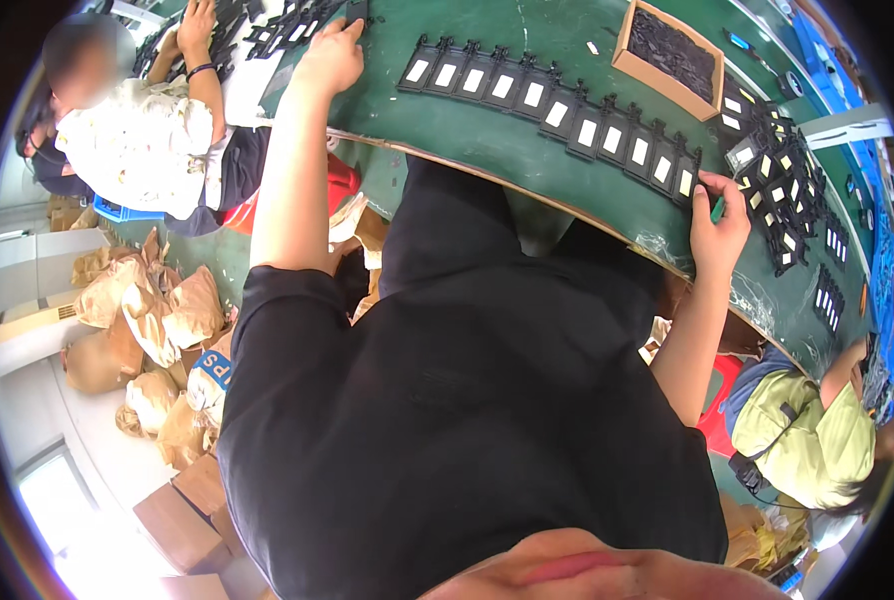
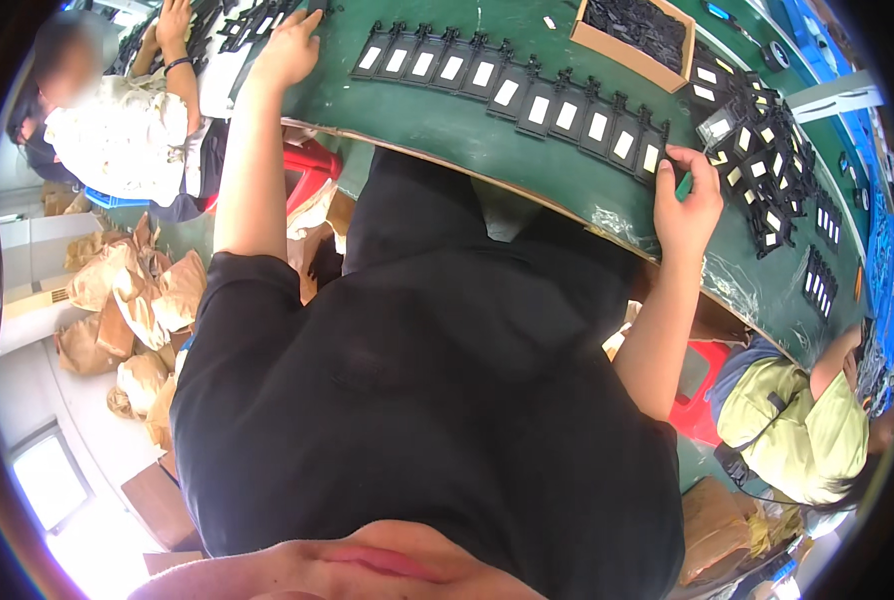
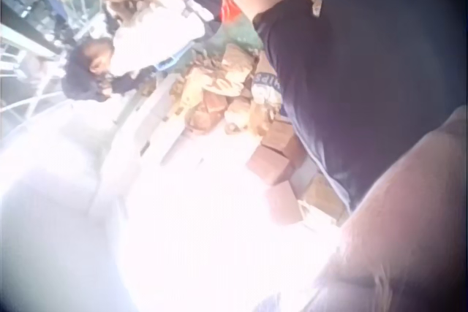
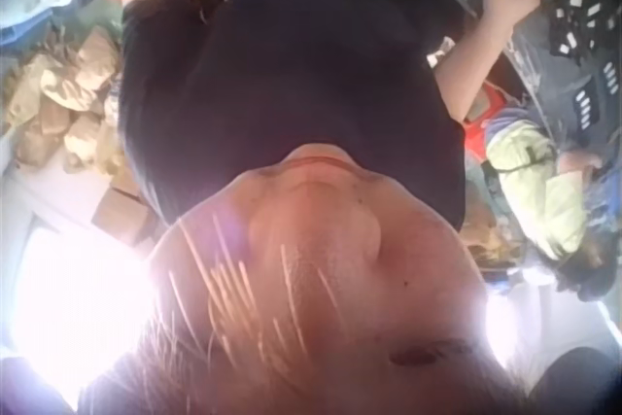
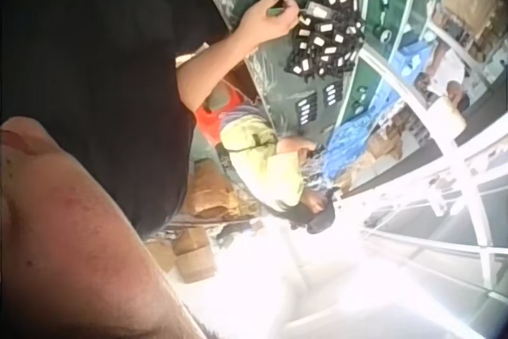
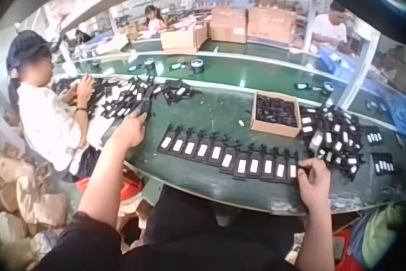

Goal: Manually inserting small electronic components into plastic housings on an assembly line.

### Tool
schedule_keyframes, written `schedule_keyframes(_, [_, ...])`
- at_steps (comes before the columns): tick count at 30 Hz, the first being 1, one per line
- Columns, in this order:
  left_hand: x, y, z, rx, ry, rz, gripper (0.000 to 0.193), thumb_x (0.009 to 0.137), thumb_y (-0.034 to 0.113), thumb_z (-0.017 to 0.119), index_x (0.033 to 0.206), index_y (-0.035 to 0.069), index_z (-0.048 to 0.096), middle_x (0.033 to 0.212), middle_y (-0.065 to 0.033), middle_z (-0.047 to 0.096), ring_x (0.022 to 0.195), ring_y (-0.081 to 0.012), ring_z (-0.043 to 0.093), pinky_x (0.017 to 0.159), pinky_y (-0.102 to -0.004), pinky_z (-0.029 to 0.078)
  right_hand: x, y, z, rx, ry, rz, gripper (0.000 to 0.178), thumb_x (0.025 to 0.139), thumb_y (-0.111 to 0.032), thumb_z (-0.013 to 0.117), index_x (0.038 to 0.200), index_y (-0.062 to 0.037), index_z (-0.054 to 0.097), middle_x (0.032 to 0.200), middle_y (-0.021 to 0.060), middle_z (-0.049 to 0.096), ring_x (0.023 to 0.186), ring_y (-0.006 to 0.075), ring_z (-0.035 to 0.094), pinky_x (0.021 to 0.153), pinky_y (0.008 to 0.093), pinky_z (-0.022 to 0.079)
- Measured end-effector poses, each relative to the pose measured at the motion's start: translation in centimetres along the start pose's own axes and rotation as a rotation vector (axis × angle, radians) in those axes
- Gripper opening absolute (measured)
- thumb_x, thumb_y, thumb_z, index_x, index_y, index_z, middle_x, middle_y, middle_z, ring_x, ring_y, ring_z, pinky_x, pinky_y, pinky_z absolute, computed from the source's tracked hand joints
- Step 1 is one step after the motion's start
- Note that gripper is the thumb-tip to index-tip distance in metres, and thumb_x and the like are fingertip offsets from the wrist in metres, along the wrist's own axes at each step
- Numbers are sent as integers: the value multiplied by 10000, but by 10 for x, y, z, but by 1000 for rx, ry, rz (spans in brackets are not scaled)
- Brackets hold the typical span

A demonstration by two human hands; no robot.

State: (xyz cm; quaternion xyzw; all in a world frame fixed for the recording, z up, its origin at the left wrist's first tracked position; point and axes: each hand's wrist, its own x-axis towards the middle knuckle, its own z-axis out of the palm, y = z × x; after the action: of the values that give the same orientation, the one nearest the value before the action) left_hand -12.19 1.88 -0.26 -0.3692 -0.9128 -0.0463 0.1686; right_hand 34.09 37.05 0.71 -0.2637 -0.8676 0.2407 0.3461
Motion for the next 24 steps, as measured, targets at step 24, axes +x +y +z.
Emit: schedule_keyframes(24, [-54, 154, -57, -538, -11, -51, 388, 903, 258, 720, 1191, -2, 707, 1101, -229, 712, 962, -363, 711, 895, -442, 559, -29, 3, -36, -138, 39, 23, 167, 863, -66, 714, 1024, -28, 694, 1089, 135, 753, 1003, 331, 687, 910, 411, 544])
